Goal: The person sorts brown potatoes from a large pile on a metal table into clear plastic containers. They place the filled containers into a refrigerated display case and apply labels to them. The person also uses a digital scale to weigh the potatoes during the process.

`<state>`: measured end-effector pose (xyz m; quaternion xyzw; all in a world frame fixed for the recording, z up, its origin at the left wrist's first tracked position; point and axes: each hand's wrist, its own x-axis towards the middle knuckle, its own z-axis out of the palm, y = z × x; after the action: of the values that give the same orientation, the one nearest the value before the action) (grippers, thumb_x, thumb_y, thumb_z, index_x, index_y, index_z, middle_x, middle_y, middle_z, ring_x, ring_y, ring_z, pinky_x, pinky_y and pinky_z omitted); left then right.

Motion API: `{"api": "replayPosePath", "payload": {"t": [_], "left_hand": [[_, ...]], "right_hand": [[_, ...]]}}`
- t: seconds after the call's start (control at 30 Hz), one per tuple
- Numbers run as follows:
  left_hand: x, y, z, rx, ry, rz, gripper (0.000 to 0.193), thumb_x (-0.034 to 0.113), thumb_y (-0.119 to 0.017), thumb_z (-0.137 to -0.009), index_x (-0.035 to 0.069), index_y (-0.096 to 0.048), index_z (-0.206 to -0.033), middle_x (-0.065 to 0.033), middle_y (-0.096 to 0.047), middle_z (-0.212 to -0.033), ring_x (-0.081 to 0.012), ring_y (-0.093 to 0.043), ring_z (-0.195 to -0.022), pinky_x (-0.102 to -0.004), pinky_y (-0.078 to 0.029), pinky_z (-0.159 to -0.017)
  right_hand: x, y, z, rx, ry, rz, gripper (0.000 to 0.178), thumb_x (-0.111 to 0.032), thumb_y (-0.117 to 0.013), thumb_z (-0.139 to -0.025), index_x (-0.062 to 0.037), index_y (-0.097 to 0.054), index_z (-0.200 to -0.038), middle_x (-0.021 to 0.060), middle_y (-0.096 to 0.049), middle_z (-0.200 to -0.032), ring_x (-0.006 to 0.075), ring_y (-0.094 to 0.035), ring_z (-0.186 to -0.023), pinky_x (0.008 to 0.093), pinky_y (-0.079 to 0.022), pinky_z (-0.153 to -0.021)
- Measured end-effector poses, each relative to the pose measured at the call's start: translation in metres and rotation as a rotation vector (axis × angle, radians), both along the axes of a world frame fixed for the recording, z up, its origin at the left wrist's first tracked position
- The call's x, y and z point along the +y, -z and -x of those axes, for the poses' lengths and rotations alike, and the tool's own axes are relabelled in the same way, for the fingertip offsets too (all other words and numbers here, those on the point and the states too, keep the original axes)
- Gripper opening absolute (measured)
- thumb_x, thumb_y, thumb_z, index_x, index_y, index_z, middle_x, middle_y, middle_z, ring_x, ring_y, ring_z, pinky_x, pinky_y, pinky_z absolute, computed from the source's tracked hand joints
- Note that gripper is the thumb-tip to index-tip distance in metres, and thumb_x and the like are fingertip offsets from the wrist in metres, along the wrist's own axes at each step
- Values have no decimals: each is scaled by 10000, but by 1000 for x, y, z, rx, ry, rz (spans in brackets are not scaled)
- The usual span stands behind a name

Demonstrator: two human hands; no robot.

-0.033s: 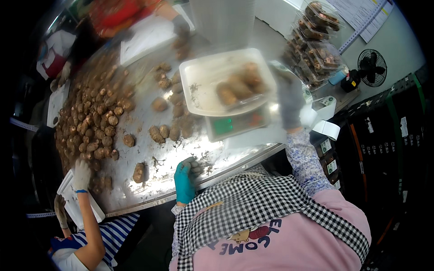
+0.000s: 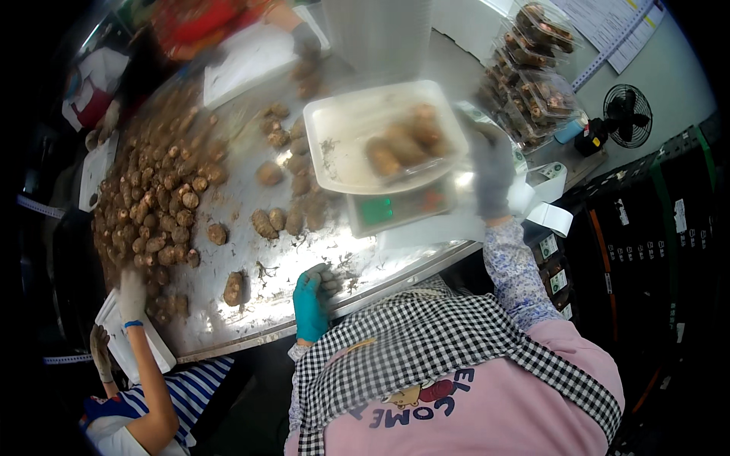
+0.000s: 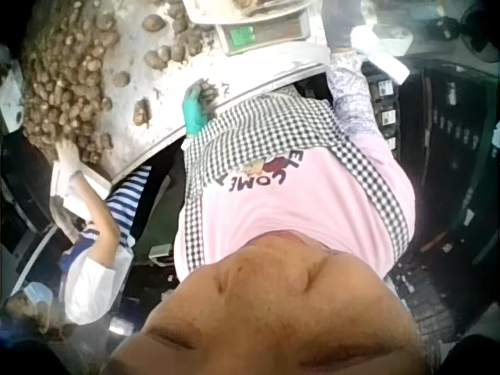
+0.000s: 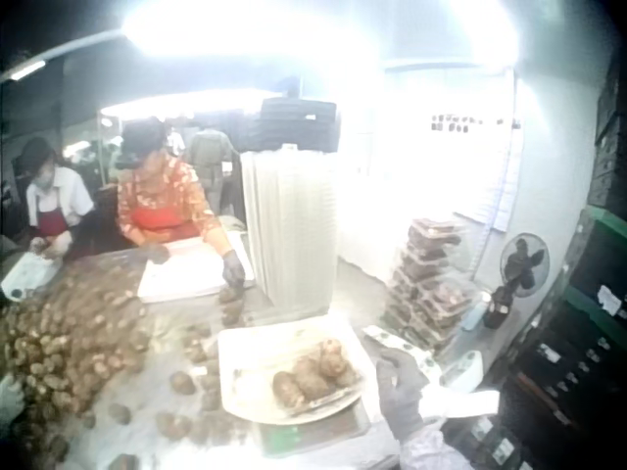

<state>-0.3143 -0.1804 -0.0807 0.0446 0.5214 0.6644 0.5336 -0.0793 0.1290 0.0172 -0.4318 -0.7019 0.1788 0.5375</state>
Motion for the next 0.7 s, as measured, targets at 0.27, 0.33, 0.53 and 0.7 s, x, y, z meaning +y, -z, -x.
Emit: {"api": "replayPosePath", "payload": {"t": [0.27,0.33,0.53,0.7], "left_hand": [[10,-10,0,20,23,17,278,181,-460,-995,-11,-564,-1167,-93,-614,-975,-182,-616,-841,-324,-533,-805],[13,-1,3,21,65,-24,290,188,-451,-997,-6,-564,-1180,-95,-621,-991,-180,-622,-846,-318,-535,-797],[15,4,2,12,64,4,294,193,-452,-1001,-8,-564,-1183,-92,-632,-986,-174,-624,-827,-319,-538,-791],[15,2,3,16,72,-13,284,185,-453,-1003,-8,-571,-1175,-95,-636,-980,-183,-633,-839,-323,-540,-791]], "right_hand": [[-18,20,-19,140,24,176,199,-139,-557,-945,13,-625,-1052,121,-666,-1028,197,-619,-952,308,-478,-861],[-19,22,-21,106,38,168,198,-139,-556,-943,13,-627,-1048,116,-665,-1023,198,-619,-945,306,-479,-859],[-20,24,-27,87,37,194,199,-137,-554,-939,14,-632,-1043,112,-658,-1012,198,-617,-926,298,-482,-850],[-20,15,-23,77,-18,217,202,-142,-566,-937,7,-634,-1056,113,-656,-1014,193,-616,-923,298,-485,-837]]}}
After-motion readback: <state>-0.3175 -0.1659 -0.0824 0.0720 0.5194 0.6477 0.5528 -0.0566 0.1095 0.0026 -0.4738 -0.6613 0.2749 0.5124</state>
